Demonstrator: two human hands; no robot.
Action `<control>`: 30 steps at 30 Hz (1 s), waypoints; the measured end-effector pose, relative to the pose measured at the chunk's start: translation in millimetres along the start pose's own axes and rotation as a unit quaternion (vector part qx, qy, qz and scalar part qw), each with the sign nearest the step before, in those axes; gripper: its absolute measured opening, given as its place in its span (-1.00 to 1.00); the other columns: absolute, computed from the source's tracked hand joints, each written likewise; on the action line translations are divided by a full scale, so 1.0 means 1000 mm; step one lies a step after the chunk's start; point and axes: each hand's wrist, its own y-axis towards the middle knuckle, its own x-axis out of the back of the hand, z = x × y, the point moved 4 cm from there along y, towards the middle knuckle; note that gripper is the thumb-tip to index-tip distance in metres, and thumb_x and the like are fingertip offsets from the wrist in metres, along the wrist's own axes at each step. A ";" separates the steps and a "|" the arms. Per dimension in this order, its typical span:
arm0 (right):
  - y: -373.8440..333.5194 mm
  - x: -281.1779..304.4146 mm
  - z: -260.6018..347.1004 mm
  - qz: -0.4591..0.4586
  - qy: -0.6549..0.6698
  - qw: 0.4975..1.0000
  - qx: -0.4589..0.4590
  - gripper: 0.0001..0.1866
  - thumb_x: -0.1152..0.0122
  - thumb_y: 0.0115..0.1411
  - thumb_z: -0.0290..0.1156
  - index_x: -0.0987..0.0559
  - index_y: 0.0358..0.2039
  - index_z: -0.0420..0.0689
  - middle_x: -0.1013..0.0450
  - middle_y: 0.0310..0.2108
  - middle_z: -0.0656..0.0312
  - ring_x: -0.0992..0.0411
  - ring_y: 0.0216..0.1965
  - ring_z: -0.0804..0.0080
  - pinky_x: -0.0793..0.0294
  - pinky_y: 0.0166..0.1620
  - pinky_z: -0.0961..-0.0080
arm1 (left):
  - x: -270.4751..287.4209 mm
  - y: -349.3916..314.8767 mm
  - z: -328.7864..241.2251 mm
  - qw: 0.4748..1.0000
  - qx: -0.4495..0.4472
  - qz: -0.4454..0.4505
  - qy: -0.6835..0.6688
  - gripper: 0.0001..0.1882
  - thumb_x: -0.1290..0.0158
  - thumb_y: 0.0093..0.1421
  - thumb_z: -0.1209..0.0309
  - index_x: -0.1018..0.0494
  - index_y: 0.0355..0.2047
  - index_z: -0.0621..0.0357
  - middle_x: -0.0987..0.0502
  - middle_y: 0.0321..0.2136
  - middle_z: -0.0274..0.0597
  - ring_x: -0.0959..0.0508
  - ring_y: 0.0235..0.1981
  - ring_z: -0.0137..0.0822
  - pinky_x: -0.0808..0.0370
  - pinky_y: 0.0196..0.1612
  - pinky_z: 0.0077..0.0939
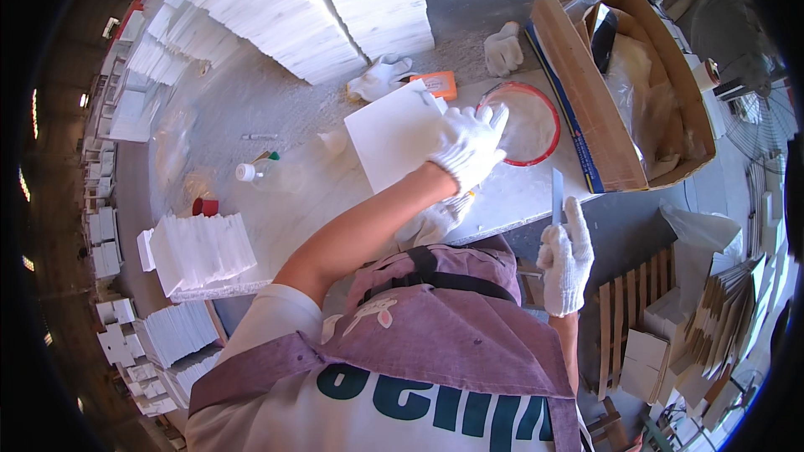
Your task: The person repeatedly picks up white foam blocks, uses a utility knife to trim edges, and stacks the trimmed pieces. The person also handles a roll of tape and a small bottle on the table during the process.
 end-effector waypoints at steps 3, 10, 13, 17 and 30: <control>0.000 0.009 -0.001 -0.023 -0.001 1.000 -0.008 -0.43 -0.10 0.36 -0.44 -0.26 0.35 -0.21 -0.39 -0.44 0.32 -0.22 -0.60 0.75 -0.24 -0.59 0.77 | 0.045 -0.019 0.037 0.992 -0.031 -0.080 -0.092 -0.47 -0.11 0.14 0.11 -0.41 0.06 0.12 -0.46 -0.08 -0.07 -0.47 -0.04 -0.07 -0.39 -0.01 -0.10; -0.003 -0.004 -0.003 0.001 -0.019 1.000 -0.016 -0.41 -0.11 0.36 -0.43 -0.23 0.36 -0.21 -0.37 -0.43 0.33 -0.21 -0.58 0.76 -0.22 -0.57 0.77 | -0.009 -0.092 0.109 0.997 -0.037 0.024 0.061 -0.19 0.01 0.16 -0.12 -0.25 0.32 0.08 -0.07 0.41 -0.05 0.02 0.45 0.04 0.16 0.44 0.07; -0.006 -0.013 -0.007 0.010 -0.041 0.999 -0.020 -0.40 -0.10 0.37 -0.41 -0.21 0.37 -0.22 -0.37 -0.44 0.34 -0.21 -0.58 0.75 -0.23 -0.57 0.76 | 0.002 -0.115 0.020 0.970 -0.199 0.127 -0.055 -0.15 -0.06 0.09 -0.20 -0.28 0.29 0.01 -0.24 0.33 -0.07 -0.15 0.37 0.09 0.05 0.40 0.21; -0.011 -0.018 -0.012 0.004 -0.045 0.998 -0.032 -0.38 -0.10 0.36 -0.44 -0.17 0.37 -0.26 -0.36 -0.44 0.33 -0.23 -0.56 0.74 -0.26 -0.55 0.74 | 0.001 -0.140 -0.028 0.908 -0.174 0.099 -0.369 -0.41 -0.18 0.16 0.09 -0.40 0.14 0.10 -0.39 0.15 -0.01 -0.45 0.11 -0.06 -0.44 0.13 -0.19; -0.011 -0.055 -0.061 0.148 0.063 0.972 -0.170 -0.78 -0.14 0.33 -0.40 -0.53 -0.10 -0.27 -0.45 -0.45 0.30 -0.38 -0.51 0.62 -0.43 -0.42 0.64 | 0.033 -0.225 0.050 0.839 0.369 0.042 -0.397 -0.71 -0.14 0.24 0.20 -0.59 -0.33 0.20 -0.61 -0.46 0.03 -0.62 -0.42 -0.04 -0.50 -0.34 -0.27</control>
